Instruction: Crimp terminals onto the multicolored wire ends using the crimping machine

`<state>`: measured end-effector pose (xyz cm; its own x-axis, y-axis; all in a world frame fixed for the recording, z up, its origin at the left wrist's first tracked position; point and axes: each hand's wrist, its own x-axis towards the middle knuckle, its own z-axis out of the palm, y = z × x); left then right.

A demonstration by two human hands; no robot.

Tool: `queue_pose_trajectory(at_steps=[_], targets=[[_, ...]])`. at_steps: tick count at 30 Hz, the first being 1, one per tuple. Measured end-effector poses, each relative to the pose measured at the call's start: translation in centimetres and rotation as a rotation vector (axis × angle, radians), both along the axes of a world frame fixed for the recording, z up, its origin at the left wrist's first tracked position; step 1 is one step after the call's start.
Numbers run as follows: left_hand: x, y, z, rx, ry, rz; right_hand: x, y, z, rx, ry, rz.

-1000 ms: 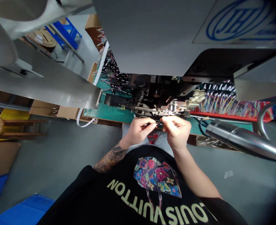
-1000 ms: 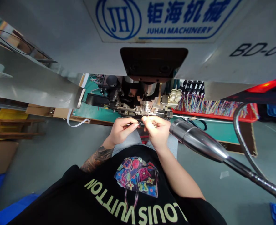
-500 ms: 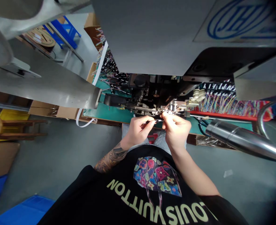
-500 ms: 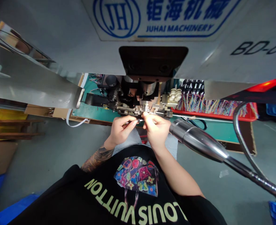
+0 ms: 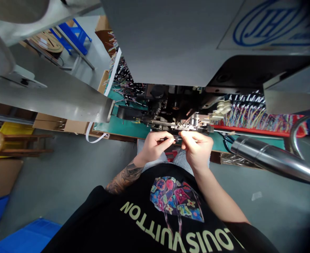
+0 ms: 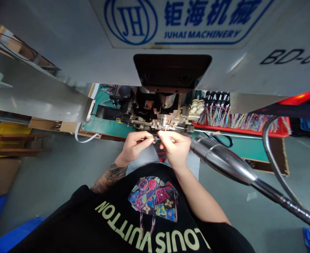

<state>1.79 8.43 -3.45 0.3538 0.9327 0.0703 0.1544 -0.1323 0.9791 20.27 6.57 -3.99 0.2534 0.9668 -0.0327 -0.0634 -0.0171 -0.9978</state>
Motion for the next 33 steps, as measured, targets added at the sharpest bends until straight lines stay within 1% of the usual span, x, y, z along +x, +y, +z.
queue_pose_trajectory(at_steps=[2,4,5,6,8,12,16,23,33], targets=[[-0.4,0.2,0.2,-0.053,-0.035,-0.084,0.5,0.0,0.2,-0.019,0.038,0.143],[-0.6,0.4,0.3,-0.071,-0.029,-0.133,1.0,0.0,0.5,-0.041,0.036,0.278],[-0.7,0.5,0.3,-0.070,-0.018,-0.142,1.2,0.0,0.7,-0.043,0.020,0.309],[-0.8,0.5,0.4,-0.064,-0.007,-0.144,1.3,-0.1,0.9,-0.036,0.000,0.308],[-0.7,0.4,0.5,-0.040,0.007,-0.136,1.2,-0.2,1.2,0.000,-0.043,0.221],[-0.3,0.2,0.5,0.026,0.006,-0.078,0.3,-0.3,1.3,0.065,-0.100,-0.034],[0.2,-0.1,0.5,0.075,0.030,-0.008,-0.5,0.0,1.0,0.060,-0.094,-0.160],[0.7,-0.2,0.6,0.141,0.049,0.030,-0.8,0.4,1.0,0.020,-0.122,-0.231],[0.8,-0.3,0.7,0.152,0.055,0.071,-1.2,0.6,1.7,-0.026,-0.132,-0.218]])
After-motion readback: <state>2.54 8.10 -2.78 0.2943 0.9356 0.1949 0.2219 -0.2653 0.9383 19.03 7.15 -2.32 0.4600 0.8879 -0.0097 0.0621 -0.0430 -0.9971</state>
